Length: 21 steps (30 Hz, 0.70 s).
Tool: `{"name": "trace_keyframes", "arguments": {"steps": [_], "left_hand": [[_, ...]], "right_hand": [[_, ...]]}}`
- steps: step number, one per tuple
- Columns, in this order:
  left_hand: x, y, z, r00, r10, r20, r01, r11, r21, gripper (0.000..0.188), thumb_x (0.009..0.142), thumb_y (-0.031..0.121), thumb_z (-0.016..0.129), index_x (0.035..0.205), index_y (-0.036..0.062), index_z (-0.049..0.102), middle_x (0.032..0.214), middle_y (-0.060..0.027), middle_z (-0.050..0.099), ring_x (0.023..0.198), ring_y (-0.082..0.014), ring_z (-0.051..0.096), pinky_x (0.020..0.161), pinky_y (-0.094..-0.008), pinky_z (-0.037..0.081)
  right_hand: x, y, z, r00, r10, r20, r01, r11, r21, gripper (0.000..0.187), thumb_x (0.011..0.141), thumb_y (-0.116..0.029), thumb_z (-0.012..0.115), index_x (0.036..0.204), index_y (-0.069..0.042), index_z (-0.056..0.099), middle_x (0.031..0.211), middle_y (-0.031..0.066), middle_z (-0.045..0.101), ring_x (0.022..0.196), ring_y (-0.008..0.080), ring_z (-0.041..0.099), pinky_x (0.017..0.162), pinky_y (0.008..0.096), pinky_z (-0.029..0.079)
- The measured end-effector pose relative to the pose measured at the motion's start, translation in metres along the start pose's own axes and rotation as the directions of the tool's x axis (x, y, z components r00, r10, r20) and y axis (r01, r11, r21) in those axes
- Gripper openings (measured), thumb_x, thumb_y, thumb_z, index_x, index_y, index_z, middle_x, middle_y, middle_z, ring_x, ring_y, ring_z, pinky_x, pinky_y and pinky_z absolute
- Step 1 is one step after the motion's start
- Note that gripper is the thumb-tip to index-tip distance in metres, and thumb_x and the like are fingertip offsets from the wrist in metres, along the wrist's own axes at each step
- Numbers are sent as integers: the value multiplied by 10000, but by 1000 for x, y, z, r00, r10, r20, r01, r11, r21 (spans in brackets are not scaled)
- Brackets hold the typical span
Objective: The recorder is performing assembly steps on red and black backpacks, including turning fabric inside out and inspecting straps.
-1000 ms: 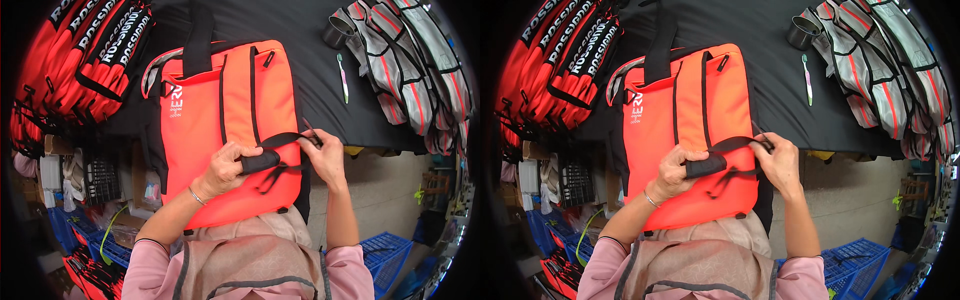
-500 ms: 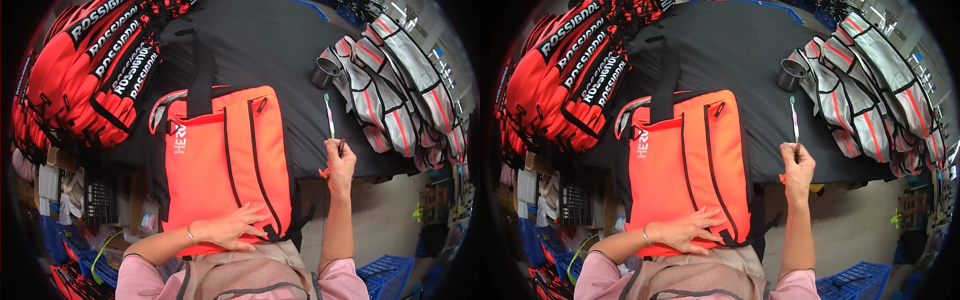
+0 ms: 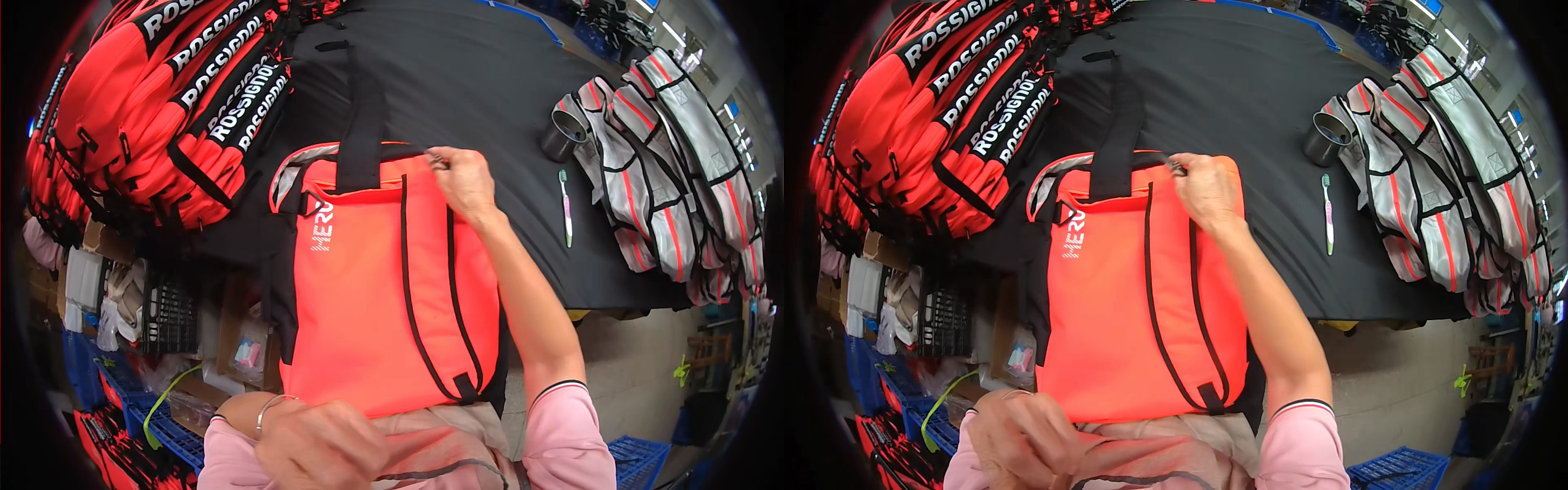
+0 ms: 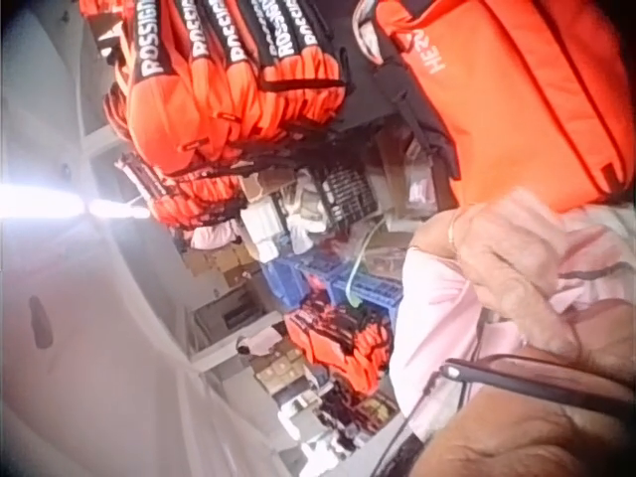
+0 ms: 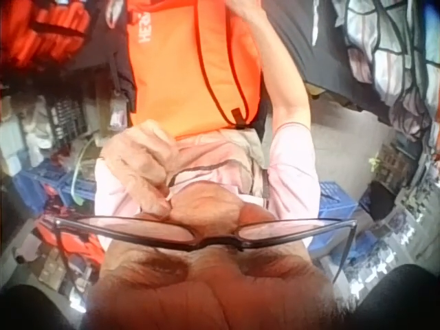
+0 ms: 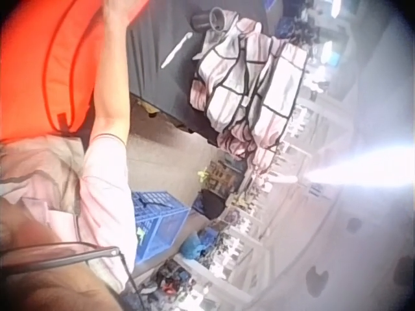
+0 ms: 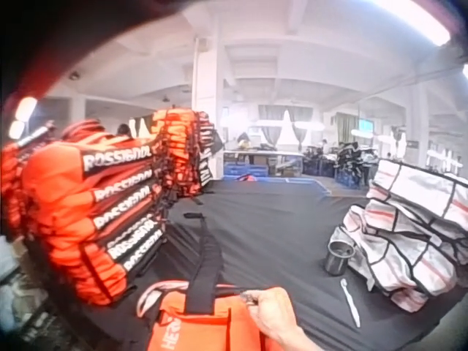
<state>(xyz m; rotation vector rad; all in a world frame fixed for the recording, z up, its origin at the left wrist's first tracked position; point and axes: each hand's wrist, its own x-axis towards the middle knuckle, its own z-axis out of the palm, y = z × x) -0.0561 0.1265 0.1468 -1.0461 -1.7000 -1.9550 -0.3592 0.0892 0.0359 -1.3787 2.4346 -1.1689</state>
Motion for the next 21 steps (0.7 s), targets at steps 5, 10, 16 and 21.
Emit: {"name": "trace_keyframes", "arguments": {"steps": [5,10,16,21], "left_hand": [[-42,-18,-13,853,91,-515,302,717,628,96,810,-41,633,790,52,651,657,-80,557,574,-223,555,558,-363,540],[-70,-91,-127,800,25,-599,599,-68,797,387,896,110,628,1280,64,610,1177,-118,628,1101,-318,573,985,-457,447],[-121,-162,-156,696,-18,-718,676,-323,663,418,880,233,669,1255,64,594,1276,-99,607,1262,-295,494,1148,-576,262],[-118,-163,-149,622,28,-783,762,-251,597,299,857,206,683,1126,81,648,1139,-78,663,1137,-260,572,1162,-543,246]], "right_hand": [[-14,16,12,975,58,213,13,947,-320,260,907,-350,664,1003,-128,759,864,188,703,834,370,686,726,470,540],[-60,50,14,996,20,90,15,928,-373,265,901,-300,663,1160,-279,715,828,178,701,792,365,689,711,481,540],[-34,20,-3,988,1,157,62,917,-395,219,889,-319,698,1034,-170,765,789,186,695,781,365,689,702,452,554],[32,-38,12,961,82,266,-12,966,-257,256,876,-235,695,840,17,722,703,234,661,729,392,680,652,443,529]]}}
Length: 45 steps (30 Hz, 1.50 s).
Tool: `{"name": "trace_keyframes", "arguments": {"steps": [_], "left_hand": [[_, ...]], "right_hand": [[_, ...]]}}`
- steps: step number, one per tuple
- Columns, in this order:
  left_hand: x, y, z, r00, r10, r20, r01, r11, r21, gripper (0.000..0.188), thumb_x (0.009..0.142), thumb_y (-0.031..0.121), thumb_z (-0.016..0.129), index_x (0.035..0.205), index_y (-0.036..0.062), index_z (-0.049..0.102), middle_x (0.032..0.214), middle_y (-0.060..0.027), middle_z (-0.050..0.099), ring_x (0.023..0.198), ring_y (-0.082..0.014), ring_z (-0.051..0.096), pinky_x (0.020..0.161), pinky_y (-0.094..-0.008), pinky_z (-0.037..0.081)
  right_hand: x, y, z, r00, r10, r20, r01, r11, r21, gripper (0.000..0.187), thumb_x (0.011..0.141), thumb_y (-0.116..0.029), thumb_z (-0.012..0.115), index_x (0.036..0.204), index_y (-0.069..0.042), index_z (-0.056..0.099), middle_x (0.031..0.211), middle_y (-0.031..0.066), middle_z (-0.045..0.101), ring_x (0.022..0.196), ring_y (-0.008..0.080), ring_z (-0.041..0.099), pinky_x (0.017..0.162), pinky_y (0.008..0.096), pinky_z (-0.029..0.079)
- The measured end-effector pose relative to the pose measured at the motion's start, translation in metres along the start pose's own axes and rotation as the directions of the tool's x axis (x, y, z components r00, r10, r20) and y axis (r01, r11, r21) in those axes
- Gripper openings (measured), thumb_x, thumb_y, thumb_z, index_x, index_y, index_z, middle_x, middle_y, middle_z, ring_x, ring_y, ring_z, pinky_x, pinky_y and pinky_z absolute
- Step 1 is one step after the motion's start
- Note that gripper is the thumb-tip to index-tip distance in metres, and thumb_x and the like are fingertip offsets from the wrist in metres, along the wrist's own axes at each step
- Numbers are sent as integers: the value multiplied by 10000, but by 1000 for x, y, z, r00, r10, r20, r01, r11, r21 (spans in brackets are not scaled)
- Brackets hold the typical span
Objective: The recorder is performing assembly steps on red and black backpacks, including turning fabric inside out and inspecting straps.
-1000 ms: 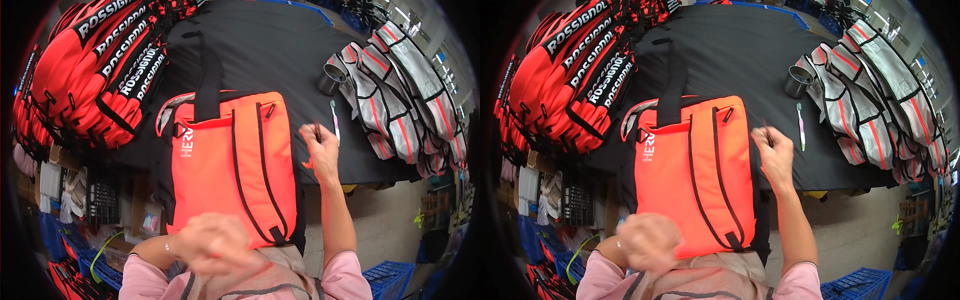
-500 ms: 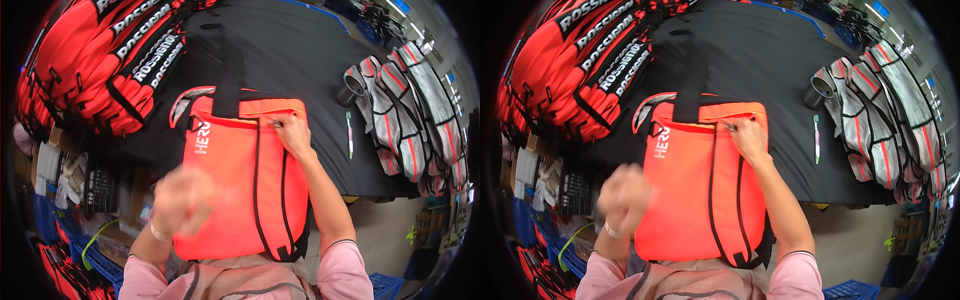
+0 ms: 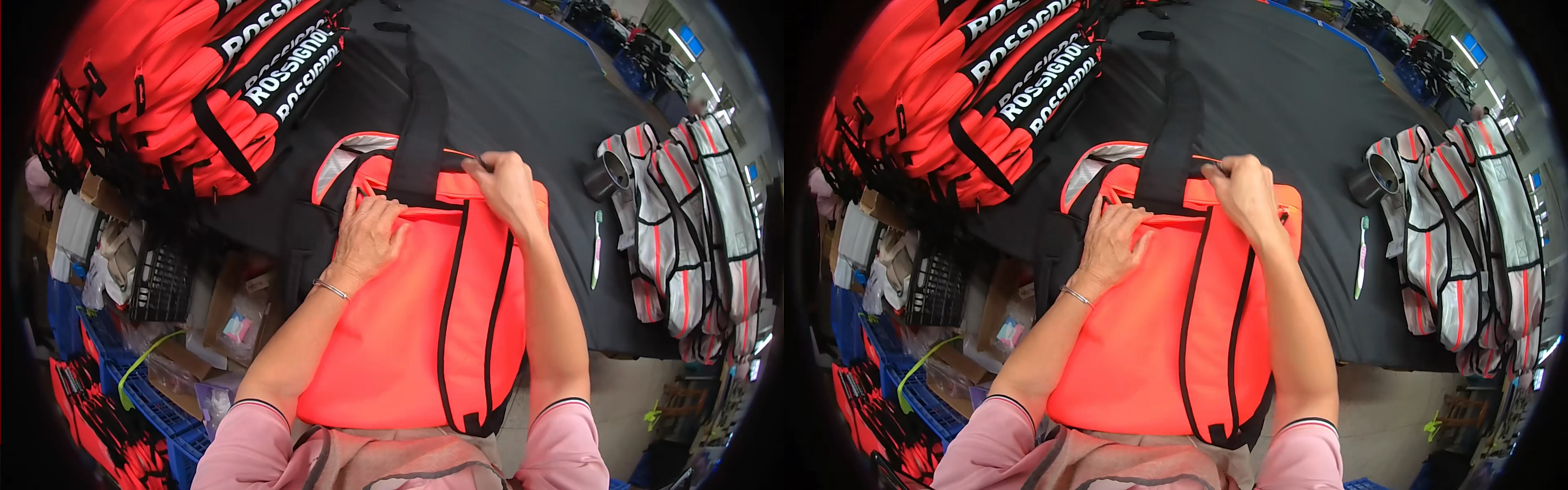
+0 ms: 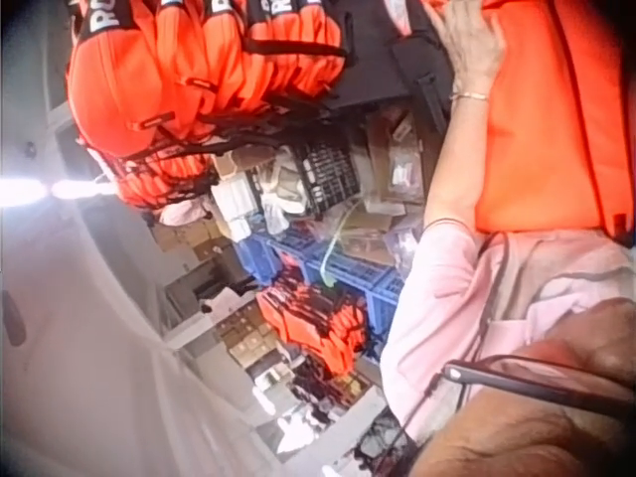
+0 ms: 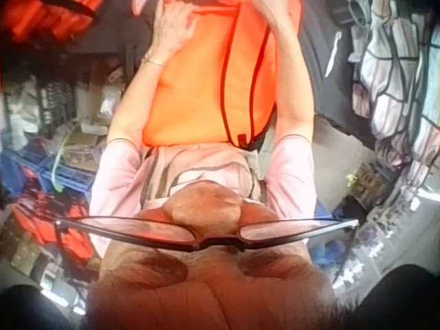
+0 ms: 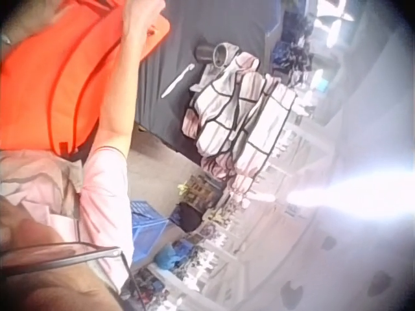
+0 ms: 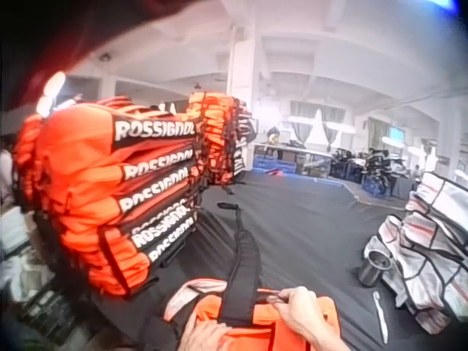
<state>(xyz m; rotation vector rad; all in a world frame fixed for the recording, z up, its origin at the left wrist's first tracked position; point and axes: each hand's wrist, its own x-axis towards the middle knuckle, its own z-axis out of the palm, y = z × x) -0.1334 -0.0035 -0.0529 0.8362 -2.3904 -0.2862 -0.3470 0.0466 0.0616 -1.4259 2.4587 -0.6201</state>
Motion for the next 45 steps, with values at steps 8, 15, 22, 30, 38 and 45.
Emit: {"name": "trace_keyframes", "arguments": {"steps": [8,15,22,30,38,45], "left_hand": [[5,4,2,990,44,-133,-50,998,-43,166,847,158,691,992,78,690,995,-63,681,976,-242,628,1057,-496,369],[26,-2,0,940,-191,-282,116,958,-264,157,908,180,651,926,26,678,844,-112,653,701,-263,625,761,-394,488],[98,-14,-11,886,-346,308,455,776,-436,712,828,645,640,817,-66,618,759,-237,650,790,-397,662,727,-446,491],[107,-24,29,883,-435,174,469,809,-354,574,897,498,609,865,-74,634,861,-294,668,874,-438,660,772,-498,498],[113,-36,42,837,-489,246,543,797,-265,603,902,504,572,904,-96,628,828,-285,664,864,-425,658,794,-470,500],[115,-34,38,813,-476,336,571,766,-296,571,928,469,563,888,-97,631,897,-316,659,901,-450,654,797,-502,506]], "right_hand": [[65,23,90,990,27,-140,14,960,278,358,897,-302,673,899,56,660,684,108,683,586,211,626,618,360,499],[33,8,69,984,62,170,-171,626,761,261,925,-260,681,766,-102,547,594,-56,438,484,40,375,445,238,277],[15,19,58,985,-48,164,-128,427,895,204,918,-191,686,788,-85,571,650,-77,455,547,24,366,501,221,293],[6,35,63,909,-257,-329,380,835,397,248,935,-255,670,981,-15,629,820,55,670,760,185,657,658,340,505],[-7,37,61,863,-434,-258,426,900,-91,220,839,-244,753,935,-83,638,738,58,644,717,246,630,600,388,487],[-6,46,64,819,-486,-304,479,872,-103,216,800,-205,773,867,-80,610,706,51,605,706,246,594,633,387,478]]}}
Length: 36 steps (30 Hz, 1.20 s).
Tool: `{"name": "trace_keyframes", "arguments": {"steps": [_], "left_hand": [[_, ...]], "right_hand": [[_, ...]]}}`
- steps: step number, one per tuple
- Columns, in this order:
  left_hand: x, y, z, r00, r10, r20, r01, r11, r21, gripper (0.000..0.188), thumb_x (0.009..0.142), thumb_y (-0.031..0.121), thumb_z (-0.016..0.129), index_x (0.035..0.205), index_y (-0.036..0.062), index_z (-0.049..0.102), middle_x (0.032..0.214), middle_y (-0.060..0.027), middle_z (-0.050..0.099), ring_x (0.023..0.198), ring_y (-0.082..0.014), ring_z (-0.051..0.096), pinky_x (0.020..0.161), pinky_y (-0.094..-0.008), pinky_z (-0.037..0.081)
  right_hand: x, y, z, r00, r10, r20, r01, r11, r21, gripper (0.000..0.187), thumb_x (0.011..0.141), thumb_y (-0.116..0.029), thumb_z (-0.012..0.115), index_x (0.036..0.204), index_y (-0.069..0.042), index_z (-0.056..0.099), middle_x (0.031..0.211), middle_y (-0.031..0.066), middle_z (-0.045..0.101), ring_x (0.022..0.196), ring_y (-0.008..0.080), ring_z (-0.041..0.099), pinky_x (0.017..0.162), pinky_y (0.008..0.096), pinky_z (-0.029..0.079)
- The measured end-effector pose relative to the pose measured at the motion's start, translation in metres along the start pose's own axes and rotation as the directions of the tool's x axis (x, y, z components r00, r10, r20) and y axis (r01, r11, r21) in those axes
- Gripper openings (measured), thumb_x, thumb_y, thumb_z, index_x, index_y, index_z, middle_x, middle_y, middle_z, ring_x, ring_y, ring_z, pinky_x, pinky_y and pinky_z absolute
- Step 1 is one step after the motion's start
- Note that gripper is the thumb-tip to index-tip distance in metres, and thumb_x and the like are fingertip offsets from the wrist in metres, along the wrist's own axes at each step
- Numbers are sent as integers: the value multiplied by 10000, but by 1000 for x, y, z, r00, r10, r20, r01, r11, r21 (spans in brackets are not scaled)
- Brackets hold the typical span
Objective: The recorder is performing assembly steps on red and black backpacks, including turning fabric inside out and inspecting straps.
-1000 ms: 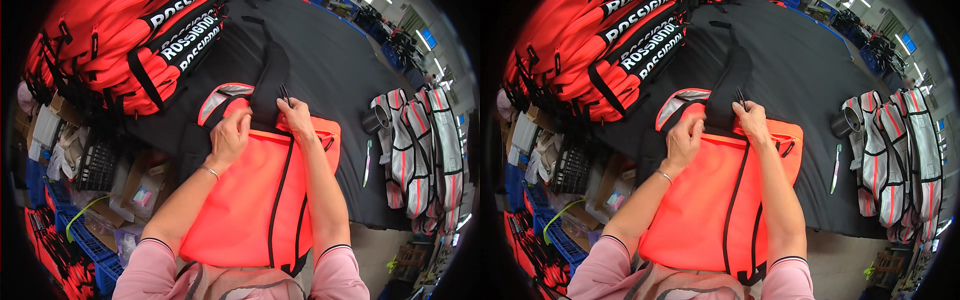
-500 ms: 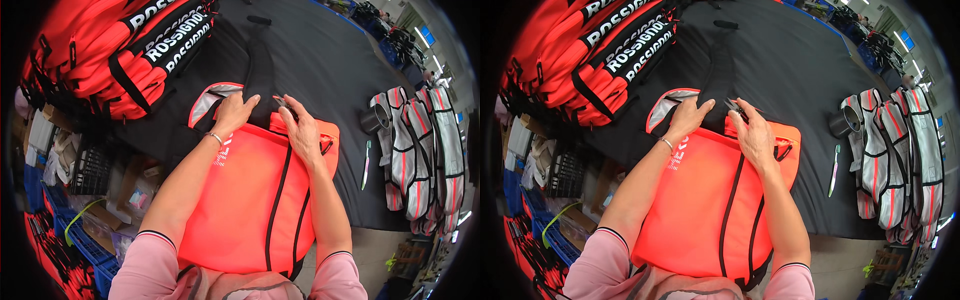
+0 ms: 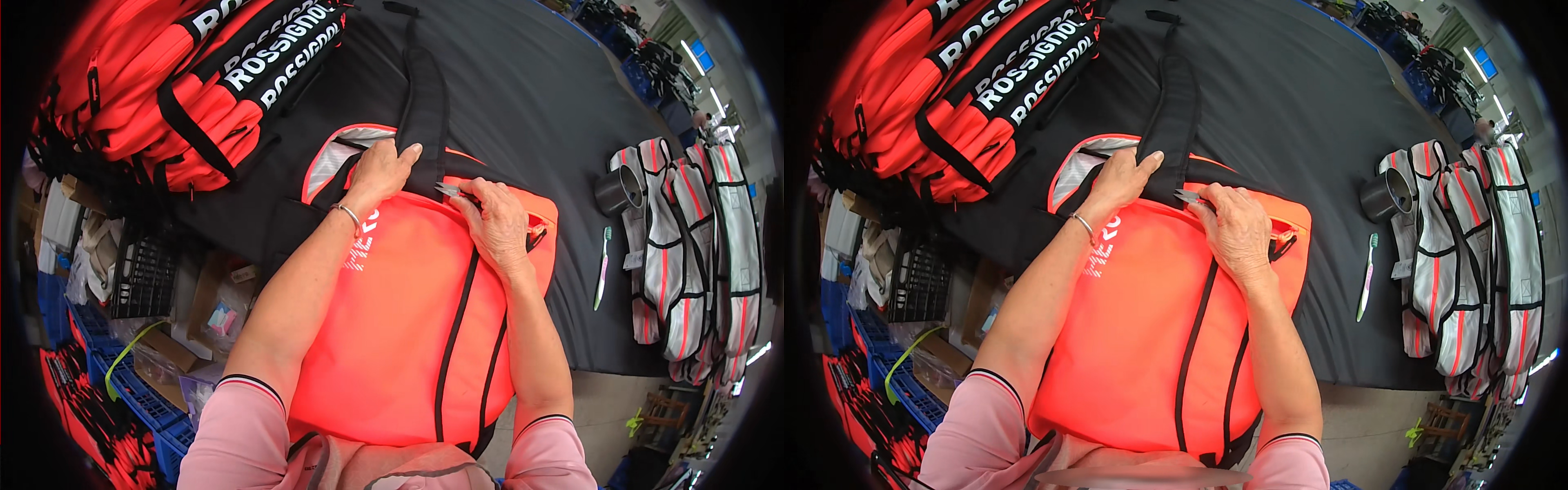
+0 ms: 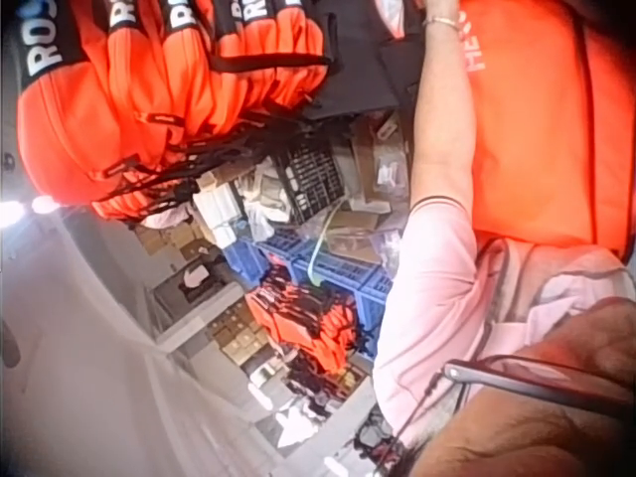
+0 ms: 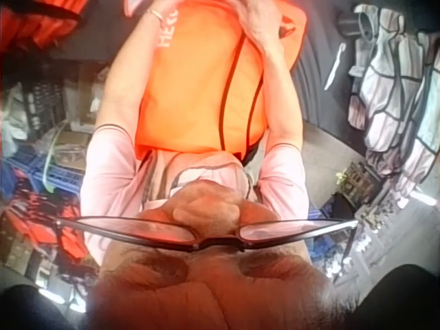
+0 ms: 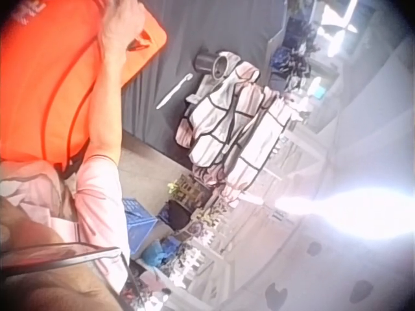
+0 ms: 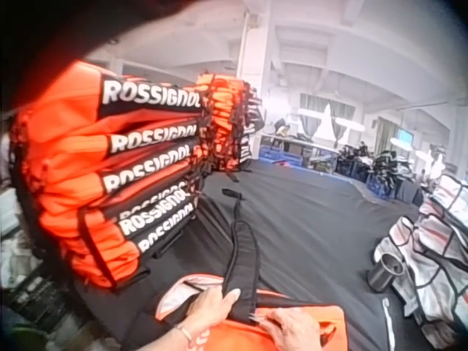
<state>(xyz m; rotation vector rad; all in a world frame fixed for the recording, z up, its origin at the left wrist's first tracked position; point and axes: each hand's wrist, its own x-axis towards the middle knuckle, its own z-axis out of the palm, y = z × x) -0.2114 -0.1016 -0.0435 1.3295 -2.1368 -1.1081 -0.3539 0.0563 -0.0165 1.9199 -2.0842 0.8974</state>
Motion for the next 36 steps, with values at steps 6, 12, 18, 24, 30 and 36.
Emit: {"name": "trace_keyframes", "arguments": {"steps": [6,12,18,24,30,36], "left_hand": [[8,-12,1,999,33,10,-32,998,-62,590,920,486,566,851,-96,631,879,-308,661,891,-438,660,792,-495,504],[4,-7,-4,995,-14,94,25,992,-120,575,912,474,564,829,-92,620,802,-273,651,834,-391,666,764,-472,492],[6,-12,0,999,40,6,-39,985,-166,575,913,473,561,835,-96,606,792,-278,636,832,-395,657,764,-465,479],[-13,-6,-5,973,208,-96,-226,939,-259,499,957,451,521,908,-35,620,847,-233,657,882,-416,631,791,-459,470],[-52,-3,-8,964,265,-18,-247,866,-435,602,1029,513,407,735,-11,423,656,-100,362,631,-205,370,602,-404,329],[-81,4,-17,935,341,-96,-344,811,-473,625,1035,551,370,784,-11,474,716,-53,432,745,-156,444,702,-337,395]], "right_hand": [[2,-1,4,995,-94,-28,93,995,-32,169,810,-170,767,858,-78,634,719,37,610,683,223,560,634,363,462],[0,-2,5,991,136,23,-137,988,71,190,813,-194,754,815,-90,596,701,34,588,696,236,580,617,388,464],[3,-2,4,999,44,-18,-42,996,82,173,832,-194,746,837,-77,619,704,50,597,685,238,581,606,395,463],[6,2,-3,944,286,166,-319,919,232,110,898,-146,710,935,-59,653,791,31,645,741,111,584,679,277,472],[65,-4,-17,765,607,214,-502,354,789,392,895,-269,748,1135,-7,580,815,-13,586,730,51,523,686,206,443],[71,-39,-16,820,572,22,-264,344,901,395,884,-146,737,1214,0,575,898,-63,533,782,17,468,739,181,406]]}}
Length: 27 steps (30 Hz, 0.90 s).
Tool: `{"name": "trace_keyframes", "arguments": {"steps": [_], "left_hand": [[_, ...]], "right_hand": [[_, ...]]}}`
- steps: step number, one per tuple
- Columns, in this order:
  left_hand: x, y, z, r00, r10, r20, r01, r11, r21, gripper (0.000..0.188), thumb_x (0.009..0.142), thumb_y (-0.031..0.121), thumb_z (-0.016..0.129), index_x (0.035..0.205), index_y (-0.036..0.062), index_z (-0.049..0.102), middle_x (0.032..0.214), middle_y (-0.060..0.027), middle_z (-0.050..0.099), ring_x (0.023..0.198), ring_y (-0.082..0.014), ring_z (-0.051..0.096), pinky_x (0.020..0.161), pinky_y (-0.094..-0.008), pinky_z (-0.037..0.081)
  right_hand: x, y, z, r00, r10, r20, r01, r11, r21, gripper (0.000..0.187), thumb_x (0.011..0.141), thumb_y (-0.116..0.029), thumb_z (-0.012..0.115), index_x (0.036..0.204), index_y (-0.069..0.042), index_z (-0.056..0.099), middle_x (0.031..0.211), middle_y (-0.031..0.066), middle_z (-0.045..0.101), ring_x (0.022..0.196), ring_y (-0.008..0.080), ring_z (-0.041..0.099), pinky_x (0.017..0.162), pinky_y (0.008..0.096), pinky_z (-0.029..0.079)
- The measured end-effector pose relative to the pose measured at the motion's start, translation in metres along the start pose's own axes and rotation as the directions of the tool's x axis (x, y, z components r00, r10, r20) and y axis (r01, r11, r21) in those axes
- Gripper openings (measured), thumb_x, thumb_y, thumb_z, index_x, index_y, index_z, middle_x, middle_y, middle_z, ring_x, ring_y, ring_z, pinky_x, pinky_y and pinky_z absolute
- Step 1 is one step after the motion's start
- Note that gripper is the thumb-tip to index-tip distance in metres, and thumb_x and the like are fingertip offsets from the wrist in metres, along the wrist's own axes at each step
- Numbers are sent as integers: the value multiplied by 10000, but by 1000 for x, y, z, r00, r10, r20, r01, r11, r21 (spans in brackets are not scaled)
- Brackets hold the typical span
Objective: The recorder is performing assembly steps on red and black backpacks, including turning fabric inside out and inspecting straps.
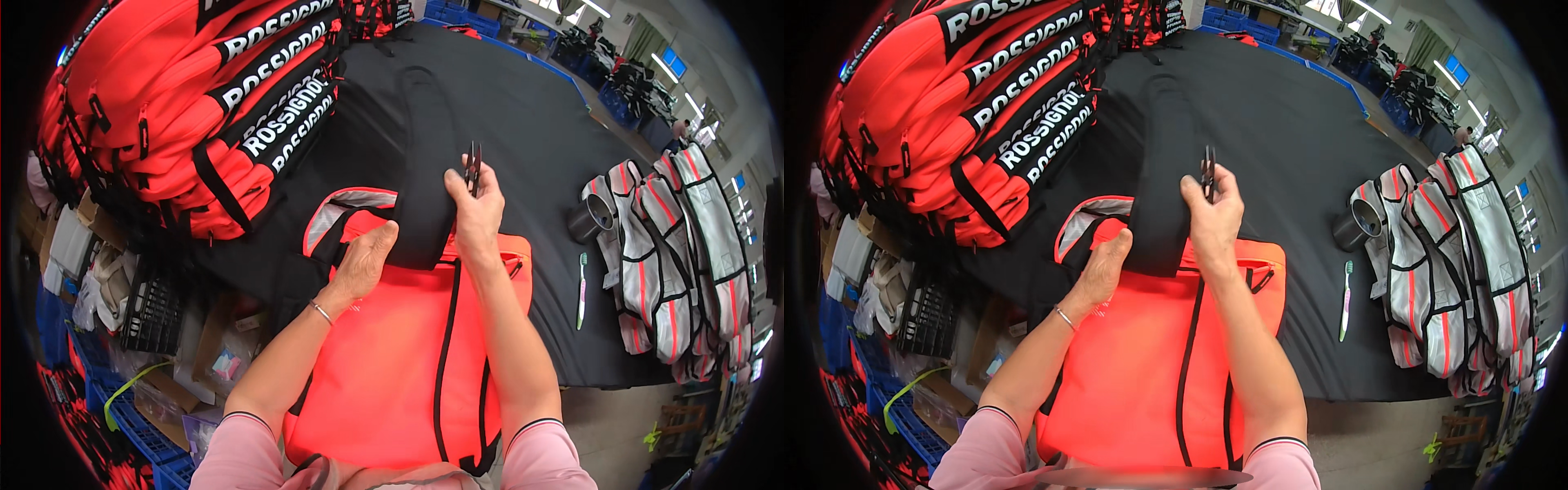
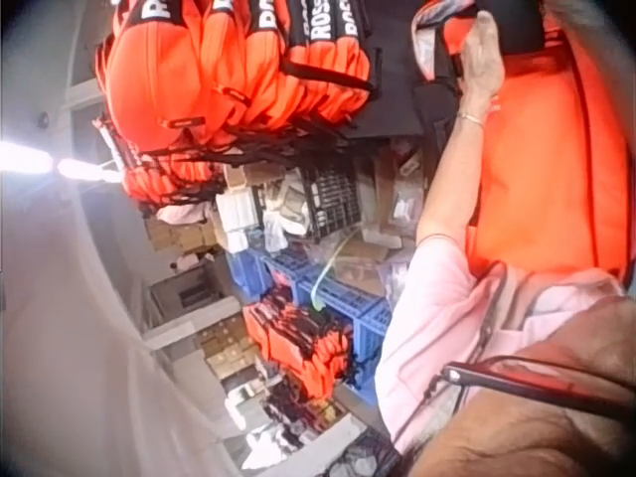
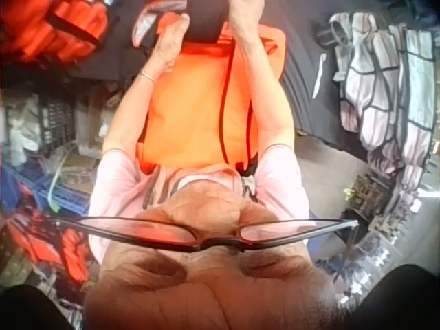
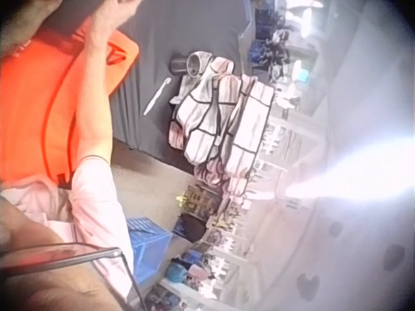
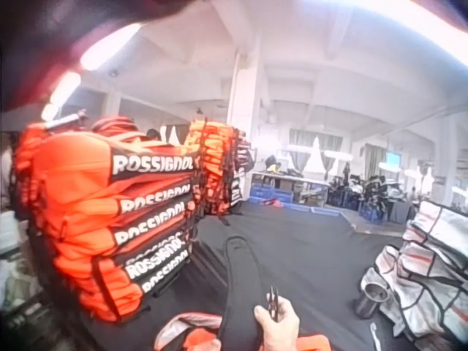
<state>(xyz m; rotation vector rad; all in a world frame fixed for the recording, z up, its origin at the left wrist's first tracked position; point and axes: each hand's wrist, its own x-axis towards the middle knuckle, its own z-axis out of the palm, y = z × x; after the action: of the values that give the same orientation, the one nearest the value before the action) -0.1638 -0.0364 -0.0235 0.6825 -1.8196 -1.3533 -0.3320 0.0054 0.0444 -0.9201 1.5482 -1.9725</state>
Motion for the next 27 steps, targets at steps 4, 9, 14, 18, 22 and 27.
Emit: {"name": "trace_keyframes", "arguments": {"steps": [4,9,14,18,22,27], "left_hand": [[12,38,-27,992,66,-107,-102,923,-371,432,1048,430,458,988,24,593,903,13,569,905,-58,536,804,-219,442],[0,120,-35,985,-170,7,91,489,-867,245,999,223,594,1123,13,614,1046,-39,683,898,-135,684,805,-276,565],[-96,115,-13,935,-139,325,293,820,-492,312,983,154,611,1237,-28,614,1124,-23,669,1036,-108,623,920,-284,500],[-159,96,14,853,-126,506,349,859,-374,335,966,149,647,1256,-16,612,1109,-6,668,1026,-93,595,918,-282,493],[-169,93,22,834,-130,536,335,892,-305,414,902,137,728,1275,4,606,1096,-3,662,1011,-81,592,906,-267,495],[-171,85,32,908,185,376,-168,983,-78,428,778,104,809,1185,55,686,1312,-123,564,1233,-221,508,1027,-369,417]], "right_hand": [[-66,-26,8,986,-58,154,58,998,6,308,907,-51,666,1192,3,563,820,-66,507,714,10,434,653,193,364],[-154,-11,-28,969,-110,220,122,992,-42,230,925,-9,653,1148,6,602,689,-40,550,636,41,529,582,202,416],[-187,-58,-70,995,-88,54,86,995,43,172,903,-28,706,1067,-2,662,816,11,658,702,43,595,580,177,434],[-219,-80,-79,992,-32,118,58,973,-222,183,855,19,740,1021,13,665,770,-25,617,668,10,523,584,162,401],[-235,-74,-92,987,-87,132,120,954,-273,60,875,34,697,918,13,661,684,-54,574,621,6,497,554,169,383],[-228,-48,-99,957,235,169,-217,969,-115,110,928,-125,675,895,-22,653,698,-44,585,562,12,467,490,194,364]]}}
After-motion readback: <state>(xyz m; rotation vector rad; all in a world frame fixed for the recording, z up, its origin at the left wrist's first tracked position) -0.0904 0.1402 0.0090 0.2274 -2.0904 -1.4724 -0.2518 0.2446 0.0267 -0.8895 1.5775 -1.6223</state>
